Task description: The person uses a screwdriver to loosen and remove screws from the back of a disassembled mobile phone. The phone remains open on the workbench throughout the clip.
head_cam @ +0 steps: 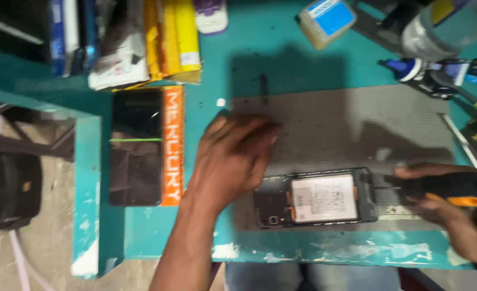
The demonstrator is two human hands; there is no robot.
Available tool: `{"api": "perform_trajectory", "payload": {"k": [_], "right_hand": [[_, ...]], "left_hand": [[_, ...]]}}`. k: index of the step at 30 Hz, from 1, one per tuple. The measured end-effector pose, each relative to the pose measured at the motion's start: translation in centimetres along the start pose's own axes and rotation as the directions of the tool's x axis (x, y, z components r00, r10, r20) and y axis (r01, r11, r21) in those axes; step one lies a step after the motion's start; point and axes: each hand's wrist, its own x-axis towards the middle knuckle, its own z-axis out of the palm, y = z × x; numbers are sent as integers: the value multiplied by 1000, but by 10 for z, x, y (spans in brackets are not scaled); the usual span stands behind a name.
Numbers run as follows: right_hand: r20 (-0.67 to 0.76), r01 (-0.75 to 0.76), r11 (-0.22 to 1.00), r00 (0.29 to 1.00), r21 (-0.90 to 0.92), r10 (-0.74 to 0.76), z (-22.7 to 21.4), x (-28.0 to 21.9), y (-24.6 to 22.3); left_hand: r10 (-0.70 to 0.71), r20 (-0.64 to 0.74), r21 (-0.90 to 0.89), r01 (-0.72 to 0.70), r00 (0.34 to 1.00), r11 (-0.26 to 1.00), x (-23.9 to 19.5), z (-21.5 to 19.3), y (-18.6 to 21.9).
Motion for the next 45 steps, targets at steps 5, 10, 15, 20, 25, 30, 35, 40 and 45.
{"api": "perform_trajectory", "payload": {"k": [5,10,15,20,25,30,35,40,45], "right_hand": [[179,-227,974,957,-25,227,-16,24,123],[132,-751,651,660,110,739,-8,65,125],[352,-565,815,794,127,496,-18,72,129],[209,-581,779,813,235,543,-11,53,105],[43,-160,987,986,-5,160,0,33,-19],[39,796,604,606,-49,-795,1,-15,-161],[0,862,503,504,63,-864,16,-22,-223],[61,842,536,533,54,-844,10,-23,-221],[11,842,532,533,89,-846,13,-21,-213]], "left_hand": [[-34,53,10,33,998,999,-8,-5,-5],[-46,114,4,46,992,999,-14,-18,-10],[-19,131,-18,21,991,1000,-15,-17,-9],[13,147,-17,-11,989,1000,-14,-18,-8],[25,147,-53,-17,989,998,-12,-18,-6],[-6,159,-88,20,987,996,-10,-18,1],[-64,191,-73,79,980,994,-8,-17,4],[-71,200,-53,83,977,995,-7,-16,8],[-70,210,-37,80,975,996,-8,-14,8]]}}
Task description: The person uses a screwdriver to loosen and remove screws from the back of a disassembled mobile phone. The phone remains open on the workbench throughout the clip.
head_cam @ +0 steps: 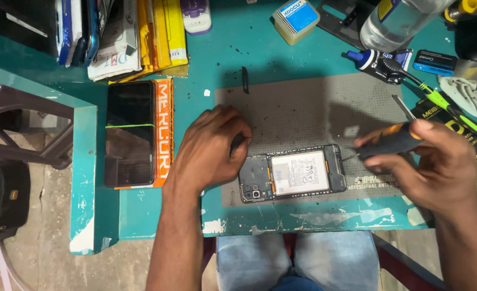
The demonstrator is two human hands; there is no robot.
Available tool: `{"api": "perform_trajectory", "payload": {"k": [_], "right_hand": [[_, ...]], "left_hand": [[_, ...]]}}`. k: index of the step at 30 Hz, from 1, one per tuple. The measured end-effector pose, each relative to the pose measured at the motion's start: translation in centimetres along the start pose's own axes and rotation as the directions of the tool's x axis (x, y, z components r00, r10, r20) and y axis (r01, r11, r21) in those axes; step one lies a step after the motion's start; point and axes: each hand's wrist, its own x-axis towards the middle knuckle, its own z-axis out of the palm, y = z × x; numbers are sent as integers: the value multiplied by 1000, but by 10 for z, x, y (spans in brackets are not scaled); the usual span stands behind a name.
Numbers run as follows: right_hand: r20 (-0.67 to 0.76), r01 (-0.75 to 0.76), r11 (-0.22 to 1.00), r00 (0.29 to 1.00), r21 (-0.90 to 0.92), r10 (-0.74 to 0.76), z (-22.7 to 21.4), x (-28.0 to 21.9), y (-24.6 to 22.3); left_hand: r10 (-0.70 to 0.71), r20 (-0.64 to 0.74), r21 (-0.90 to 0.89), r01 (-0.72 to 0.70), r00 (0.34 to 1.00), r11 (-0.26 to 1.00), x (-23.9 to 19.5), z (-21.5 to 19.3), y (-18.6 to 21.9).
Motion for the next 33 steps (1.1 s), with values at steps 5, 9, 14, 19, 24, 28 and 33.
{"api": "perform_trajectory", "payload": {"k": [5,9,14,19,24,28,33], "right_hand": [[25,82,989,997,-124,-79,0,0,2],[45,112,992,993,-48,-110,1,2,5],[-21,83,966,996,-243,-91,3,0,4],[21,55,992,998,-113,-53,0,-1,1],[1,113,955,993,-274,-117,0,-3,3],[92,-65,991,994,121,54,0,-2,0],[-54,116,922,988,-368,-145,11,8,-12]], "left_hand": [[-2,9,7,2,1000,1000,0,1,1],[-25,5,41,24,1000,999,0,6,1],[-59,-20,23,60,998,998,0,8,3],[-111,-58,-38,108,992,993,0,9,2],[-130,-118,-135,114,984,984,-2,10,-1],[-153,-177,-306,94,972,947,-4,13,-1],[-247,-143,-598,115,958,793,-9,25,11]]}}
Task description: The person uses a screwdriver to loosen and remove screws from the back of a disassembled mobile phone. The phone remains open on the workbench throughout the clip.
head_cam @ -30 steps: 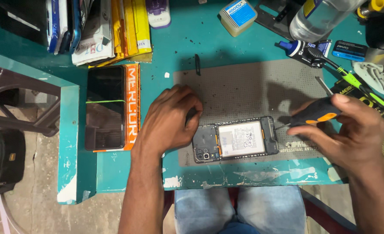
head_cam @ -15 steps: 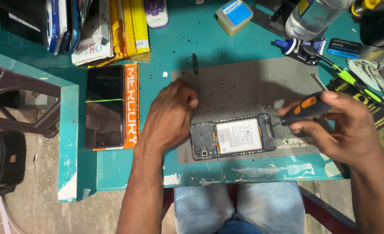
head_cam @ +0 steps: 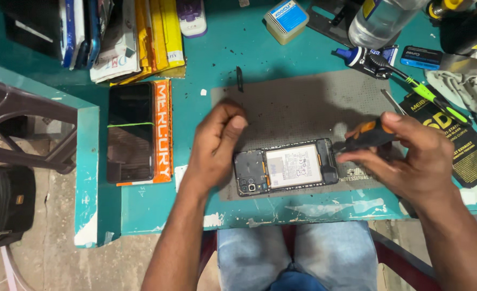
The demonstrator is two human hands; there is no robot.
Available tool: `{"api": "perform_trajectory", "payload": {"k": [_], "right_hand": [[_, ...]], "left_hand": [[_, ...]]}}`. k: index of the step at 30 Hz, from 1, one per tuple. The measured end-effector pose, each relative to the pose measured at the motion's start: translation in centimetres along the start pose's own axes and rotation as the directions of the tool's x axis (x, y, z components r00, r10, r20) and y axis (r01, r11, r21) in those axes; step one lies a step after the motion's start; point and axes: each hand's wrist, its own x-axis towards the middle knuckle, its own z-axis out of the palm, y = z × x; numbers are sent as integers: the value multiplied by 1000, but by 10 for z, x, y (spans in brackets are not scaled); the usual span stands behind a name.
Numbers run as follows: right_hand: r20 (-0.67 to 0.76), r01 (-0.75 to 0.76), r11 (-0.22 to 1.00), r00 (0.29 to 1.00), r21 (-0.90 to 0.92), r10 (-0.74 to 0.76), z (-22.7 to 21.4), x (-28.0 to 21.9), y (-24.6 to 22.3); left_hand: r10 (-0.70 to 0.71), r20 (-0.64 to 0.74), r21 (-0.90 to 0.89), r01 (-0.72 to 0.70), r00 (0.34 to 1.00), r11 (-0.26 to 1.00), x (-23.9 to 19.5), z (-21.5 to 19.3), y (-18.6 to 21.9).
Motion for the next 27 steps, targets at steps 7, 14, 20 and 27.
{"api": "perform_trajectory", "payload": {"k": [7,14,20,27], "right_hand": [[-1,-7,999,1000,50,7,0,5,-9],[25,-55,998,998,-14,55,-1,-2,-9],[-65,-219,962,975,-162,211,2,-1,-9],[111,-98,976,991,196,77,-2,-3,-6]], "left_hand": [[-297,160,-497,337,941,800,-42,52,24],[-301,240,-681,381,923,625,-44,60,23],[-314,212,-716,366,925,594,-44,53,16],[-260,133,-716,274,956,642,-52,53,6]]}}
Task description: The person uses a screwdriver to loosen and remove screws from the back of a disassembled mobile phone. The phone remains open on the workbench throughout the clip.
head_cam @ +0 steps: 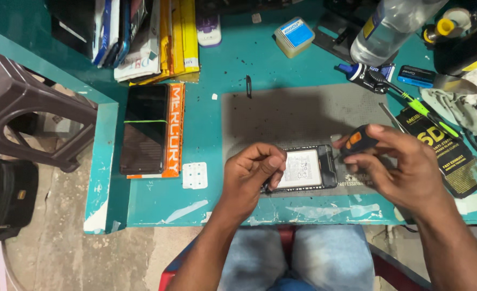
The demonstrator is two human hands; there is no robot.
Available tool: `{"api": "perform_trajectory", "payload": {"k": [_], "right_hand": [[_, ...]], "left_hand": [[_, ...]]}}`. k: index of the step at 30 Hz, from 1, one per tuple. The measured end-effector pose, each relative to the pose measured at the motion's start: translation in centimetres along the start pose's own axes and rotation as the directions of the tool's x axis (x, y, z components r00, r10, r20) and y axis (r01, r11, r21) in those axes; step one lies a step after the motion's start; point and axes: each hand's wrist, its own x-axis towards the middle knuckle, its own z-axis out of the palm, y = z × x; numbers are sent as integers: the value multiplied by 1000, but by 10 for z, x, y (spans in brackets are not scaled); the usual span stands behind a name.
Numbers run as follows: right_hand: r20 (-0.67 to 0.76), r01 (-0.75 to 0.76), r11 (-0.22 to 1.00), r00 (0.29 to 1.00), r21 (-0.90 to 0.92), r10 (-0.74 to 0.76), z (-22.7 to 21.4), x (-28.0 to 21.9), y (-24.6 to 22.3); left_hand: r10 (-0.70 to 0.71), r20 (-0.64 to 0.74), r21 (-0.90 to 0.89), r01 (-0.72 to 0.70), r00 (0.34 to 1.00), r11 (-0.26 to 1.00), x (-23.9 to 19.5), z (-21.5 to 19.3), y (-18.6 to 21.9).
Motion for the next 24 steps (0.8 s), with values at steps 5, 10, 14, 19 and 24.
{"api": "perform_trajectory", "payload": {"k": [5,10,14,19,24], "right_hand": [[-60,52,993,997,-101,-58,10,2,-3],[-86,30,991,995,-131,-42,8,2,-6],[21,4,999,1000,42,-4,-1,2,-1],[-61,86,995,994,-51,-89,7,2,2],[-140,68,972,985,-226,-101,11,1,-3]], "left_hand": [[-33,-13,15,33,999,999,-1,2,1],[6,-4,43,-6,1000,999,-1,7,5],[-2,-12,49,3,1000,999,1,7,4],[-8,-19,60,9,1000,998,1,4,2],[-5,-25,92,8,1000,996,3,5,2]]}}
